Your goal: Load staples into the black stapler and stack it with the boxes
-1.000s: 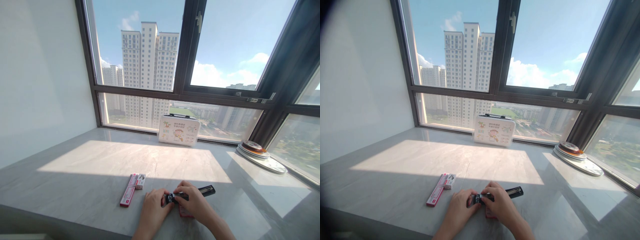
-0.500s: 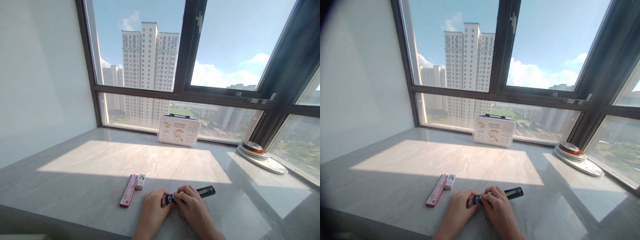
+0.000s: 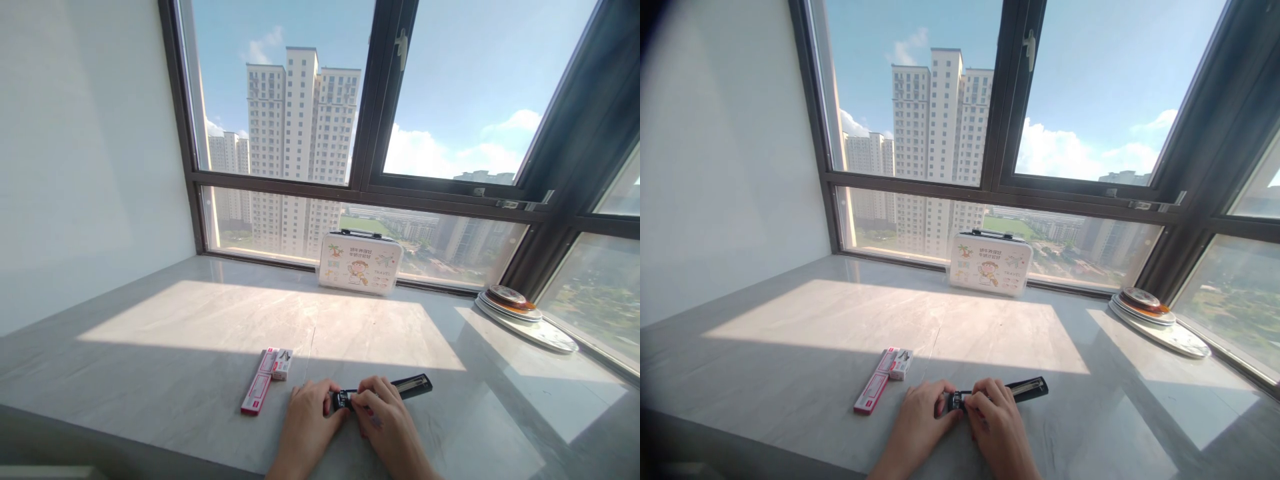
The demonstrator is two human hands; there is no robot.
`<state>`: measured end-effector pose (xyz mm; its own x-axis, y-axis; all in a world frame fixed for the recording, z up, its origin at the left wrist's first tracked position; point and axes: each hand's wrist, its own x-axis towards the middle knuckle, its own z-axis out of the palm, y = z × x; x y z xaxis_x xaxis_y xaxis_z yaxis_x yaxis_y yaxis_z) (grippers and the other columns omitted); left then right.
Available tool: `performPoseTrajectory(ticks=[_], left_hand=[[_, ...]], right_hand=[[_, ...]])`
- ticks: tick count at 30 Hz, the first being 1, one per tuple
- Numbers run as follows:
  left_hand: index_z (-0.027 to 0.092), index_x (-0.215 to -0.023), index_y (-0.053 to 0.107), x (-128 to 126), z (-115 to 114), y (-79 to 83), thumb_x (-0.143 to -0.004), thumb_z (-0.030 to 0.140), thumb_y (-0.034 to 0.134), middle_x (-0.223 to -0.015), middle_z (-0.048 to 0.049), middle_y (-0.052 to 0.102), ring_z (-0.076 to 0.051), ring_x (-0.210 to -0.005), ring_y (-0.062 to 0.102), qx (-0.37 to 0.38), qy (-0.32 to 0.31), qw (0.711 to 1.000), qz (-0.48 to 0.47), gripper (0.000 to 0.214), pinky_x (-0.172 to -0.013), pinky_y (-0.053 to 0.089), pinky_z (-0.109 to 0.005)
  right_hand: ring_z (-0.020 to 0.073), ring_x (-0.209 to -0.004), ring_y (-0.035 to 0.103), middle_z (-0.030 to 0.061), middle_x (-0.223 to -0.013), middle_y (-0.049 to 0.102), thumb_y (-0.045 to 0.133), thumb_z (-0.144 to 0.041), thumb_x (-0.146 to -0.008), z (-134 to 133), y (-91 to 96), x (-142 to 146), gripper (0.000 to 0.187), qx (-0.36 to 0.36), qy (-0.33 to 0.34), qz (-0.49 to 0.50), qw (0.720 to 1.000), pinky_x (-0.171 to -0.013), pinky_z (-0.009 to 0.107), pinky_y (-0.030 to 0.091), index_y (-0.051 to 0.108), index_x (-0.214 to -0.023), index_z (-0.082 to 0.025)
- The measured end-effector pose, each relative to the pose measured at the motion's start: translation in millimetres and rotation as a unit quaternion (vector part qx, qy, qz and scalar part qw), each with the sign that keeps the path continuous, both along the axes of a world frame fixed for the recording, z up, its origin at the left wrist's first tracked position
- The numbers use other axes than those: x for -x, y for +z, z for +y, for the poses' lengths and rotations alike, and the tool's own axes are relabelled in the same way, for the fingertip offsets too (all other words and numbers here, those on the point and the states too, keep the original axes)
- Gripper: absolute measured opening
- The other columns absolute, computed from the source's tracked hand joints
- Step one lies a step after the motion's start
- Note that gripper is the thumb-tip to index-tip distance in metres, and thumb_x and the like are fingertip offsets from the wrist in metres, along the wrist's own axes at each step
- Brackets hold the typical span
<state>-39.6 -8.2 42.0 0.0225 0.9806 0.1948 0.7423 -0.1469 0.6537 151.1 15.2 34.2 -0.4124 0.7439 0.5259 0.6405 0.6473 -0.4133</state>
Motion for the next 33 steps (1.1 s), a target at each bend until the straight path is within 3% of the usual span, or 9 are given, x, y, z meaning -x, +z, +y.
performPoseTrajectory(ticks=[10, 16, 20, 26, 30, 33], left_hand=[[0.028, -0.097, 0.07, -0.7, 1.1, -1.8, -0.079, 0.03, 0.07, -0.073, 0.0037, 0.063, -0.019, -0.077, 0.056, 0.004, 0.003, 1.0, 0.002, 0.019, -0.072, 0.029, -0.029], [0.029, -0.097, 0.07, 0.2, 0.4, -2.3, -0.078, 0.03, 0.073, -0.073, 0.0046, 0.063, -0.018, -0.077, 0.056, 0.004, 0.008, 1.0, -0.001, 0.02, -0.071, 0.027, -0.029], [0.03, -0.096, 0.07, 0.6, 0.6, -2.9, -0.076, 0.032, 0.075, -0.074, 0.0051, 0.063, -0.018, -0.077, 0.055, 0.005, 0.011, 1.0, -0.003, 0.021, -0.071, 0.027, -0.029], [0.029, -0.096, 0.071, 0.6, 2.2, -2.3, -0.076, 0.031, 0.073, -0.075, 0.0036, 0.064, -0.019, -0.078, 0.056, 0.007, 0.013, 1.0, -0.004, 0.02, -0.071, 0.028, -0.029], [0.028, -0.095, 0.071, 0.5, 2.0, -2.4, -0.076, 0.032, 0.073, -0.076, 0.003, 0.064, -0.019, -0.078, 0.056, 0.009, 0.015, 1.0, -0.003, 0.02, -0.071, 0.028, -0.029], [0.028, -0.096, 0.071, 1.0, 2.4, -3.4, -0.076, 0.033, 0.074, -0.076, 0.0031, 0.065, -0.019, -0.078, 0.056, 0.013, 0.013, 1.0, -0.006, 0.021, -0.071, 0.029, -0.029]], right_hand=[[0.0205, -0.094, 0.058, 0.0036, -0.098, 0.064, 0.055, -0.02, -0.097, 0.3, 3.4, 1.4, 0.016, 0.036, 0.052, 0.045, 0.997, -0.084, 0.032, 0.046, 0.064, -0.085, -0.025], [0.0186, -0.095, 0.06, 0.0018, -0.099, 0.064, 0.062, -0.018, -0.091, 12.9, 26.8, 1.0, 0.01, 0.127, 0.077, 0.092, 0.985, -0.085, 0.029, 0.047, 0.068, -0.095, -0.025], [0.0178, -0.091, 0.063, 0.0008, -0.096, 0.066, 0.064, -0.016, -0.087, 21.5, 42.5, -1.0, 0.012, 0.188, 0.118, 0.072, 0.972, -0.082, 0.027, 0.047, 0.071, -0.092, -0.024], [0.0176, -0.089, 0.063, 0.0001, -0.094, 0.066, 0.065, -0.013, -0.08, 27.1, 51.2, -2.8, 0.016, 0.236, 0.13, 0.059, 0.961, -0.081, 0.027, 0.046, 0.072, -0.09, -0.023], [0.0175, -0.087, 0.062, -0.0003, -0.093, 0.066, 0.066, -0.014, -0.079, 31.2, 50.3, -4.1, 0.014, 0.232, 0.119, 0.034, 0.965, -0.079, 0.028, 0.045, 0.071, -0.089, -0.023], [0.0196, -0.089, 0.06, 0.0009, -0.093, 0.064, 0.069, -0.019, -0.079, 30.1, 49.0, -6.5, 0.008, 0.189, 0.072, 0.009, 0.979, -0.08, 0.031, 0.046, 0.069, -0.086, -0.023]])
